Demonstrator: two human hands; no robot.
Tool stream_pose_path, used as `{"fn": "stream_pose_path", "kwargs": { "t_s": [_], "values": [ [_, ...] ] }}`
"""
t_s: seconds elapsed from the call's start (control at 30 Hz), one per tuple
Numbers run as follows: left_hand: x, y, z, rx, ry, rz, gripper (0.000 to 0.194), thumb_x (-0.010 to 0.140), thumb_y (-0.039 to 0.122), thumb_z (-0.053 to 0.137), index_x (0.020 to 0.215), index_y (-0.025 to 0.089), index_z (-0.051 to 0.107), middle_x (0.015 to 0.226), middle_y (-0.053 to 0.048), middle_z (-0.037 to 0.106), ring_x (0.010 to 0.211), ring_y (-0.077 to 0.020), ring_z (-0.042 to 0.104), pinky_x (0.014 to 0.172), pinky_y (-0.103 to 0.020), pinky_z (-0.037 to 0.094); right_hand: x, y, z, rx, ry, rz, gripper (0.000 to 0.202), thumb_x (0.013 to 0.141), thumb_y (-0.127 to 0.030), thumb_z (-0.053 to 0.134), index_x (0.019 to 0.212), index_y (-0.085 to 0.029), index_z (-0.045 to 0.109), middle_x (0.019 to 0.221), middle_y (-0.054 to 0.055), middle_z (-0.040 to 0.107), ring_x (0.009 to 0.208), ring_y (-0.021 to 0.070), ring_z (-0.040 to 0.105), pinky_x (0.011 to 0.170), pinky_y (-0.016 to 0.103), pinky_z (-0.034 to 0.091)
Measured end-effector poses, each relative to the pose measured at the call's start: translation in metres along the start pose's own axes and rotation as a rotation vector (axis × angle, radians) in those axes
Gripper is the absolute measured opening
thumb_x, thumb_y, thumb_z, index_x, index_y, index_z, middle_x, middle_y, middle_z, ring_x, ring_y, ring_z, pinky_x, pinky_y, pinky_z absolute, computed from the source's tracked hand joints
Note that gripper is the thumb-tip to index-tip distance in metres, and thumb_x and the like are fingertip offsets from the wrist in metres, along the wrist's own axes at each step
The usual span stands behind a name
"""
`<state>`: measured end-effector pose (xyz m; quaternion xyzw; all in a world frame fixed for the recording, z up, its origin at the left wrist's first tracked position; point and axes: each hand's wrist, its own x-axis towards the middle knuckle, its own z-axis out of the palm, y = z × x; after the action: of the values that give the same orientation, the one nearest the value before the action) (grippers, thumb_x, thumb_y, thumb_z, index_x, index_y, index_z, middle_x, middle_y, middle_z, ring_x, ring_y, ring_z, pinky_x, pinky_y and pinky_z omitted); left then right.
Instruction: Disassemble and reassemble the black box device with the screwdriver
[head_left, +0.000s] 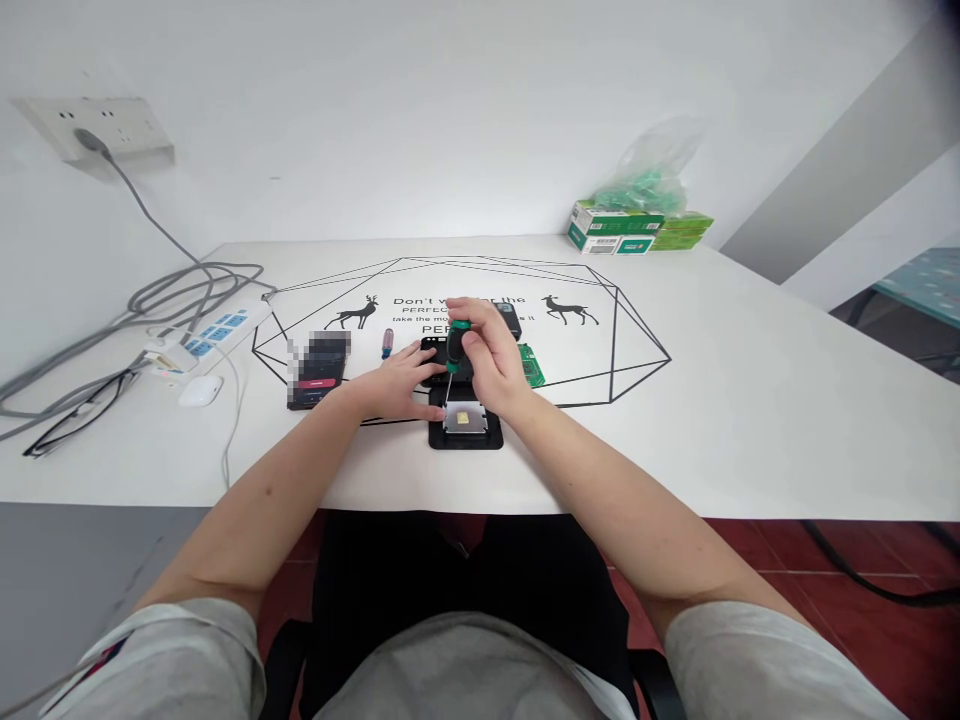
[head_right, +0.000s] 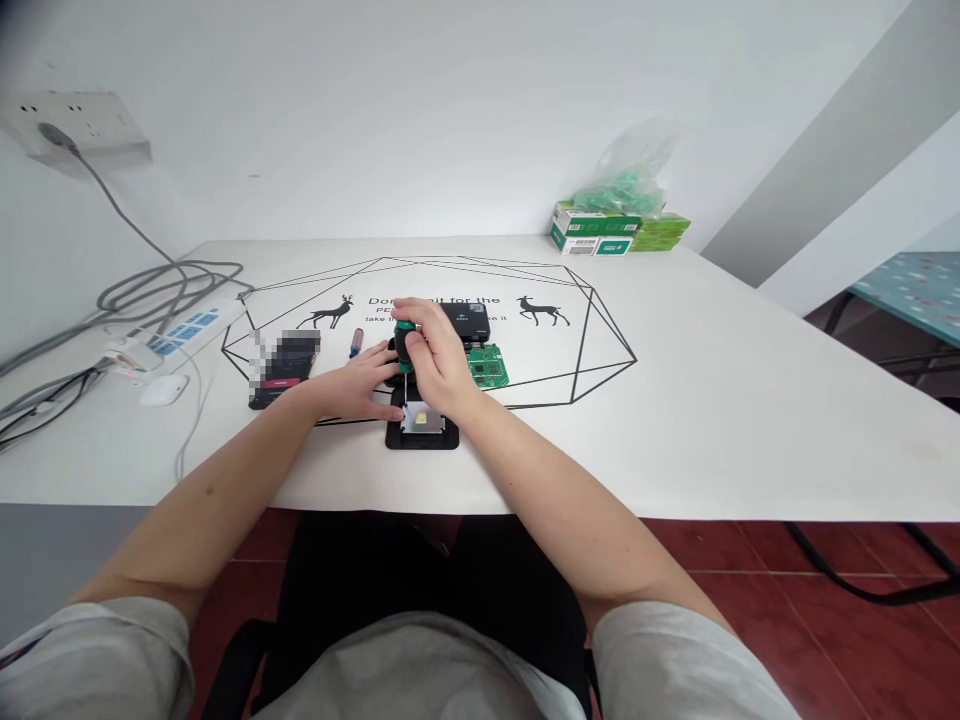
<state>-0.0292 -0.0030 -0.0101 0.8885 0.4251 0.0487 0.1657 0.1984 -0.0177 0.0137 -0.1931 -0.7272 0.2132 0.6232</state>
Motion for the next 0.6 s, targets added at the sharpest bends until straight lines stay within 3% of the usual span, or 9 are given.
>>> {"fn": "stream_pose_path", "kwargs": {
  "t_s": [0.2, 0.4, 0.5, 0.6],
  "values": [
    [-0.001, 0.004, -0.004, -0.003, -0.042, -0.012, 0.098, 0.089, 0.087, 0.070, 0.165, 0.026, 0.055, 0.184, -0.016, 0.032, 0.175, -0.0474, 0.009, 0.138, -0.068, 0.021, 0.004, 0.003, -0.002, -0.172, 0.058, -0.028, 0.034, 0.112, -0.031, 0.043, 0.123, -0.034, 0.075, 0.113, 0.008, 0.061, 0.110, 0.0265, 0.065, 0.102, 0.055, 0.060],
    [0.001, -0.005, 0.002, -0.011, 0.036, 0.051, 0.091, 0.087, 0.084, 0.076, 0.158, 0.029, 0.061, 0.177, -0.015, 0.046, 0.172, -0.0483, 0.019, 0.136, -0.068, 0.026, 0.006, 0.001, -0.001, -0.154, 0.049, -0.002, 0.032, 0.114, -0.038, 0.045, 0.120, -0.033, 0.076, 0.107, 0.007, 0.069, 0.103, 0.0240, 0.069, 0.094, 0.049, 0.063],
    [0.001, -0.006, 0.004, 0.000, 0.038, 0.049, 0.091, 0.087, 0.085, 0.073, 0.158, 0.030, 0.060, 0.177, -0.014, 0.045, 0.171, -0.0473, 0.021, 0.135, -0.066, 0.027, 0.005, 0.001, 0.000, -0.106, 0.074, 0.124, 0.023, 0.105, -0.047, 0.066, 0.120, -0.030, 0.072, 0.111, 0.006, 0.074, 0.095, 0.0224, 0.071, 0.081, 0.043, 0.064],
    [0.001, -0.007, 0.005, 0.008, 0.053, 0.081, 0.090, 0.089, 0.084, 0.072, 0.160, 0.032, 0.057, 0.180, -0.011, 0.042, 0.170, -0.0437, 0.027, 0.134, -0.061, 0.029, 0.003, 0.000, 0.002, -0.061, 0.057, 0.244, 0.043, 0.087, -0.044, 0.088, 0.122, -0.031, 0.068, 0.116, 0.005, 0.078, 0.090, 0.0211, 0.074, 0.079, 0.041, 0.066]
  ]
}}
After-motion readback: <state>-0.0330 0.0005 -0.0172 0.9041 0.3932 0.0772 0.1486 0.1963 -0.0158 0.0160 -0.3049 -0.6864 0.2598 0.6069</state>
